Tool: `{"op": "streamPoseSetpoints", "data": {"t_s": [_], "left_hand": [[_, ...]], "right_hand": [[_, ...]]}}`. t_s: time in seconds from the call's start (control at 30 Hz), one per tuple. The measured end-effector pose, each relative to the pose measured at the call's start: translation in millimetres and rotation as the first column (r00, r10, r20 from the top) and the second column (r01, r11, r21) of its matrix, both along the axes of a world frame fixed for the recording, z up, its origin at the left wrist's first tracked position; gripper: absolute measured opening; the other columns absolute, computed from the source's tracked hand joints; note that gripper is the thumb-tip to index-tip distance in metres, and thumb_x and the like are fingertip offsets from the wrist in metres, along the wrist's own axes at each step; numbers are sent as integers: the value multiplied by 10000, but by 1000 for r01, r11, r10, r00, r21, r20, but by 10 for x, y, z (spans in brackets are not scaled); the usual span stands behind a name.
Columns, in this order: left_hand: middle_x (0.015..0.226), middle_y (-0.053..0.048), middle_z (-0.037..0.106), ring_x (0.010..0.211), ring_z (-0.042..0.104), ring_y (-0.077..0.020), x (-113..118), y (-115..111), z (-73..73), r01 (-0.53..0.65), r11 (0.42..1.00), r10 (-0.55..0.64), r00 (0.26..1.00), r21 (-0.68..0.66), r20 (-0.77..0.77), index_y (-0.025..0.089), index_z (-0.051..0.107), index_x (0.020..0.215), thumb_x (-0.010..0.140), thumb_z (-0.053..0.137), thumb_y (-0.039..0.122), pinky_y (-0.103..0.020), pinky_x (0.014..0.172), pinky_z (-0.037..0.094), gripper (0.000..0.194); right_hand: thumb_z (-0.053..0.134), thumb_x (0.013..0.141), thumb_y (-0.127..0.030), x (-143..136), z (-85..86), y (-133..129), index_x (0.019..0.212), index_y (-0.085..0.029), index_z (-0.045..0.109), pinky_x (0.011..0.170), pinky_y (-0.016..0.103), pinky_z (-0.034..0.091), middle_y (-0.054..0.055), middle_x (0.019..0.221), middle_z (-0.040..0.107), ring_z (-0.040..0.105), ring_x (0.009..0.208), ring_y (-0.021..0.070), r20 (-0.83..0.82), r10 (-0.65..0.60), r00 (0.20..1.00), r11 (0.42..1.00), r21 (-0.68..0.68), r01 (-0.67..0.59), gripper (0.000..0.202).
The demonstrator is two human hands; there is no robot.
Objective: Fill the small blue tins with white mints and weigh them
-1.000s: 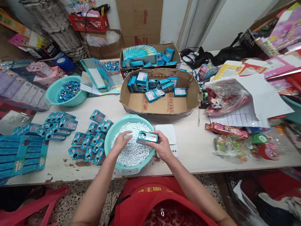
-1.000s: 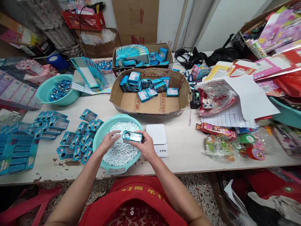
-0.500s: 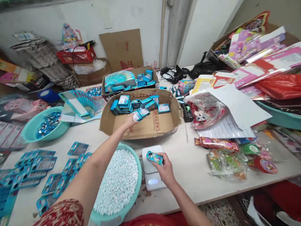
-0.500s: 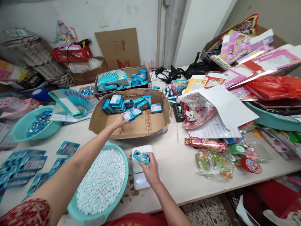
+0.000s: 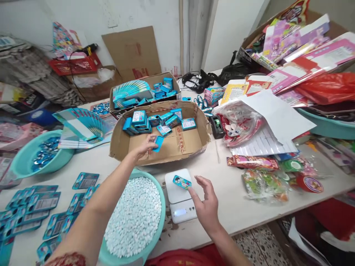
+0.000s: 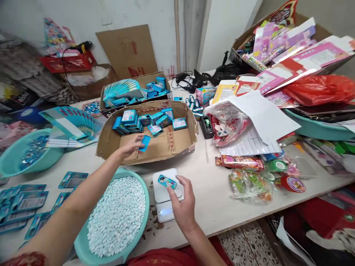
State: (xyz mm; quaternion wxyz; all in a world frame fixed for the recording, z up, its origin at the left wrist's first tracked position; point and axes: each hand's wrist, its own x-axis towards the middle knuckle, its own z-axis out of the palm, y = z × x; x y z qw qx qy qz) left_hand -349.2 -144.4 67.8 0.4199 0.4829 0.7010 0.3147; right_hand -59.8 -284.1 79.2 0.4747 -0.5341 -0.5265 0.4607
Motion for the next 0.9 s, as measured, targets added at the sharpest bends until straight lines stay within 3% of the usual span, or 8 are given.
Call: {"op": "streamPoseSetpoints", "data": {"t_s": [0.13, 0.27, 0.37, 0.47, 0.53, 0.63, 0.73, 0.9], "left_hand": [[1229, -149, 559, 1090, 567, -326, 286, -926, 509, 45, 975, -155, 839, 216, 522, 227, 478, 1277, 594, 685, 441, -432, 860, 490, 744], [1379, -115, 461, 1293, 400, -323, 716, -1791, 761, 271, 899, -371, 890, 345, 266, 266, 495, 1298, 569, 761, 267, -462, 1069, 330, 775], [1375, -112, 485, 1312, 389, -300, 805, -2274, 748, 393, 888, -451, 849, 240, 276, 286, 482, 1326, 662, 709, 241, -475, 1094, 281, 703], [1238, -143, 601, 1229, 483, -340, 585, -2583, 579, 364, 926, -367, 796, 105, 481, 264, 531, 1285, 650, 749, 366, -499, 1029, 360, 679], [1178, -146, 634, 1199, 506, -363, 338, -2668, 377, 142, 989, -148, 874, 48, 463, 252, 585, 1213, 632, 735, 490, -516, 1024, 359, 646], [1256, -142, 583, 1260, 436, -359, 18, -2648, -30, -229, 973, 230, 973, 39, -30, 224, 599, 1161, 696, 620, 565, -517, 1081, 266, 576], [1314, -177, 516, 1288, 386, -352, -76, -2565, -425, -243, 970, 204, 869, -28, -451, 158, 584, 1165, 772, 485, 561, -499, 1094, 239, 572], [1208, -200, 568, 1198, 469, -358, 139, -2446, -670, -328, 936, 196, 790, -131, -581, 134, 587, 1139, 823, 414, 540, -484, 1021, 333, 543]], "right_hand": [[650, 768, -522, -223, 280, 11, 1104, -238, 565, 914, 463, 487, 111, 1154, 618, 606, 1044, 261, -461, 131, 878, 900, -316, -300, 448], [441, 762, -752, -400, 303, -128, 1105, -207, 589, 781, 470, 524, 120, 1061, 673, 652, 944, 280, -737, 177, 653, 636, -421, -647, 660], [436, 750, -754, -435, 191, -416, 1067, -176, 613, 782, 454, 514, 119, 967, 701, 653, 941, 282, -800, 148, 582, 546, -425, -722, 683], [599, 707, -594, -424, 92, -743, 1048, -162, 623, 823, 449, 499, 118, 998, 700, 644, 969, 285, -848, 120, 516, 459, -414, -786, 551], [710, 626, -403, -399, 63, -909, 1070, -168, 625, 859, 428, 486, 96, 1022, 700, 639, 983, 271, -848, 140, 511, 424, -415, -805, 510], [742, 517, -184, -333, 52, -1060, 1137, -205, 617, 891, 391, 468, 37, 1019, 708, 639, 959, 228, -787, 206, 581, 415, -468, -780, 633], [740, 516, -164, -256, 41, -1150, 1172, -227, 616, 891, 389, 464, 4, 981, 717, 647, 905, 210, -705, 324, 631, 410, -497, -765, 671], [774, 586, -286, -184, 25, -1215, 1113, -224, 645, 859, 388, 489, 17, 995, 708, 649, 910, 221, -546, 414, 728, 548, -489, -678, 546]]}}
